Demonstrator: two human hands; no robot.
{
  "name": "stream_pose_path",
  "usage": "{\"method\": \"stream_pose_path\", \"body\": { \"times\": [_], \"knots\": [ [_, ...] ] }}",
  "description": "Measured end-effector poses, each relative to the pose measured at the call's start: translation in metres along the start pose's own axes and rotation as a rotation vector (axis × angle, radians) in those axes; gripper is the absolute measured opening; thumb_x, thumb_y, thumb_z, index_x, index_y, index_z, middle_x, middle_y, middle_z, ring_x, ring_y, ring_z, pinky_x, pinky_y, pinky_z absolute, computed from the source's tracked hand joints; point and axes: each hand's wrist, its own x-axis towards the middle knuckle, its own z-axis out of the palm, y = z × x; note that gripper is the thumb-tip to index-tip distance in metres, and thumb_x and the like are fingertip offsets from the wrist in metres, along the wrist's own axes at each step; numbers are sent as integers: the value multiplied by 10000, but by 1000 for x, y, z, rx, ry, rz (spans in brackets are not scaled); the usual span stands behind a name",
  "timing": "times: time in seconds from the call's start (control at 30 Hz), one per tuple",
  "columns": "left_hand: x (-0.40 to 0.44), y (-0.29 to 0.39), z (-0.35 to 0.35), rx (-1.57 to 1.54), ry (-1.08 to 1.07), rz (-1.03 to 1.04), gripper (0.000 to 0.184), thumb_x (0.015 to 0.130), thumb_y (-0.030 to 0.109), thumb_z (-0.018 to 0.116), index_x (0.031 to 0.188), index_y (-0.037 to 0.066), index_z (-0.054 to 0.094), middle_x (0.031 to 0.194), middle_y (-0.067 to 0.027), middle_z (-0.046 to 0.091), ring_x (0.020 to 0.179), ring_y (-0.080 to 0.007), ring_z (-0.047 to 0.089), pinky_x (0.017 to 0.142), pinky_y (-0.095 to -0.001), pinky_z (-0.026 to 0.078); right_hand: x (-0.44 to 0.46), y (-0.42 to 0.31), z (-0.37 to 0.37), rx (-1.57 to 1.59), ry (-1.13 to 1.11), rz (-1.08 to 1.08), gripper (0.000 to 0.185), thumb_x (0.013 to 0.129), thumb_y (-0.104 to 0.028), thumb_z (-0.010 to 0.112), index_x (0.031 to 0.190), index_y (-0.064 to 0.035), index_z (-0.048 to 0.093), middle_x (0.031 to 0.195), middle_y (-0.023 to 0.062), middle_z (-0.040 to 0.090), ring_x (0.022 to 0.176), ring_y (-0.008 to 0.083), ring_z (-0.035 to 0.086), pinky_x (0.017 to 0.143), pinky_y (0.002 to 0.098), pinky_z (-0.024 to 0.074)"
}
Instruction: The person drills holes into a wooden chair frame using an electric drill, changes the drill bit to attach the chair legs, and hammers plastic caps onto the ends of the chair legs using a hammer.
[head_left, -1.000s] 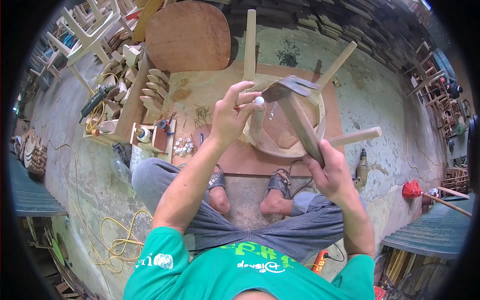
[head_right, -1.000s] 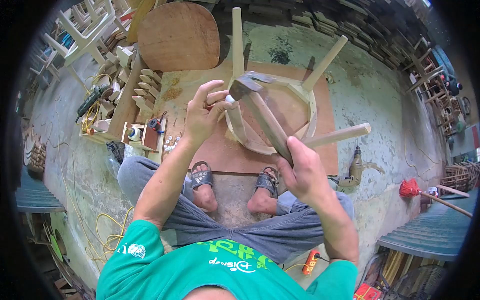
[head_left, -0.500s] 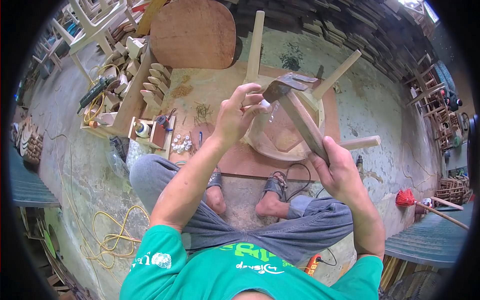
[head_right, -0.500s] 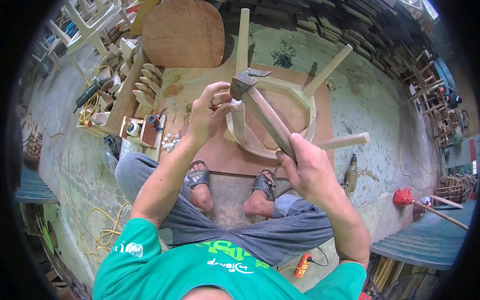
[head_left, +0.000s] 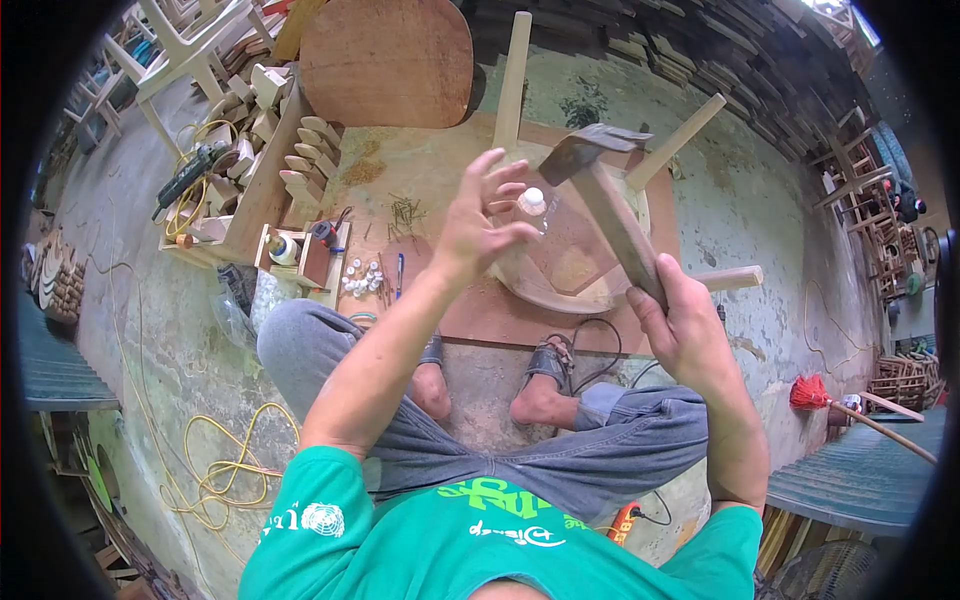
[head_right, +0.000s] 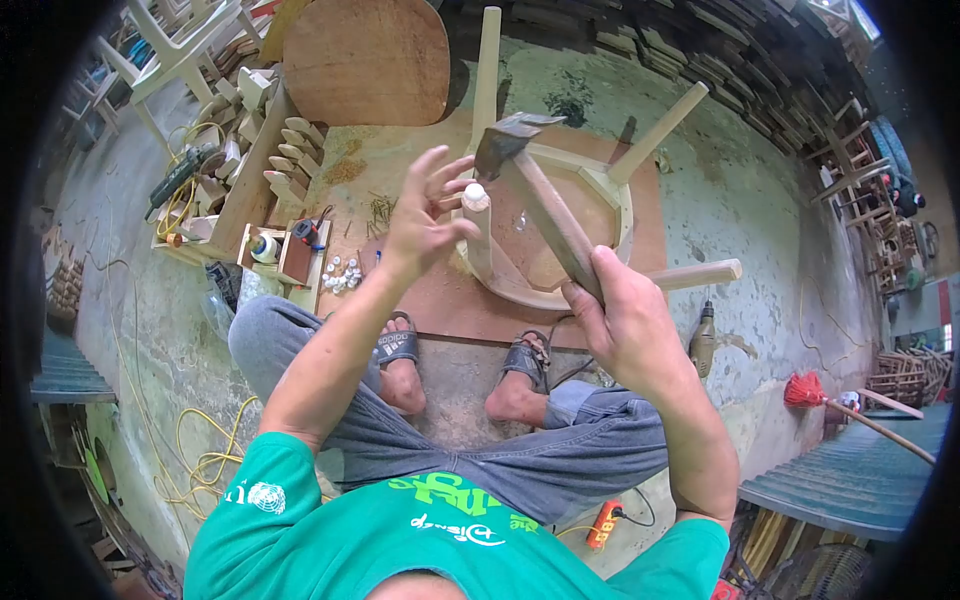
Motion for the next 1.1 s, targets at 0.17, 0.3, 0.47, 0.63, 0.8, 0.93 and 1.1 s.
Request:
{"method": "stream_pose_path", "body": {
  "times": [0.17, 0.3, 0.47, 0.63, 0.8, 0.93, 1.1],
  "knots": [
    [-8, -61, 25, 242, 63, -62, 477, 718, 210, 864, 1072, 53, 587, 952, -84, 685, 899, -156, 658, 776, -317, 528, 0, -6, -3, 10, -23, 3, 201, 908, -112, 623, 986, 10, 483, 788, 244, 561, 749, 464, 564, 633, 466, 441],
    [-10, -73, 30, 429, 190, -97, 195, 786, 137, 747, 826, 40, 583, 756, -121, 652, 694, -223, 658, 623, -337, 505, 2, -10, -2, -47, -63, -9, 194, 904, -104, 618, 985, 13, 486, 788, 245, 556, 753, 470, 551, 628, 465, 434],
    [-8, -75, 30, 503, 242, -34, 186, 774, 121, 725, 764, 40, 558, 700, -146, 632, 652, -299, 663, 582, -366, 499, -4, -23, -6, 120, 87, -14, 217, 891, -45, 630, 1063, 19, 515, 818, 192, 611, 714, 346, 630, 645, 386, 490],
    [-7, -75, 30, 454, 256, 6, 184, 750, 124, 726, 761, 46, 560, 687, -154, 626, 655, -325, 661, 576, -381, 502, -11, -10, 10, 122, 170, -130, 214, 939, -86, 570, 1073, 32, 452, 782, 130, 593, 649, 212, 599, 569, 320, 481],
    [-4, -83, 30, 459, 262, 13, 181, 744, 126, 726, 757, 49, 562, 692, -158, 626, 658, -334, 657, 580, -387, 503, 20, -15, -7, -93, 23, -128, 227, 894, -63, 618, 1050, 14, 472, 771, 216, 593, 708, 401, 609, 633, 415, 479],
    [-10, -78, 30, 470, 247, -5, 174, 746, 125, 725, 761, 46, 571, 706, -159, 632, 666, -331, 656, 589, -384, 505, -7, -16, 5, 253, 260, -168, 182, 984, -153, 531, 1022, 3, 446, 805, 105, 564, 693, 148, 569, 582, 306, 483],
    [-14, -72, 36, 363, 248, -37, 176, 745, 127, 728, 762, 46, 572, 715, -155, 640, 675, -326, 661, 598, -381, 507, 8, -1, 5, -192, -56, -73, 214, 899, -100, 618, 980, 9, 453, 748, 251, 537, 751, 477, 558, 626, 465, 445]
  ]
}}
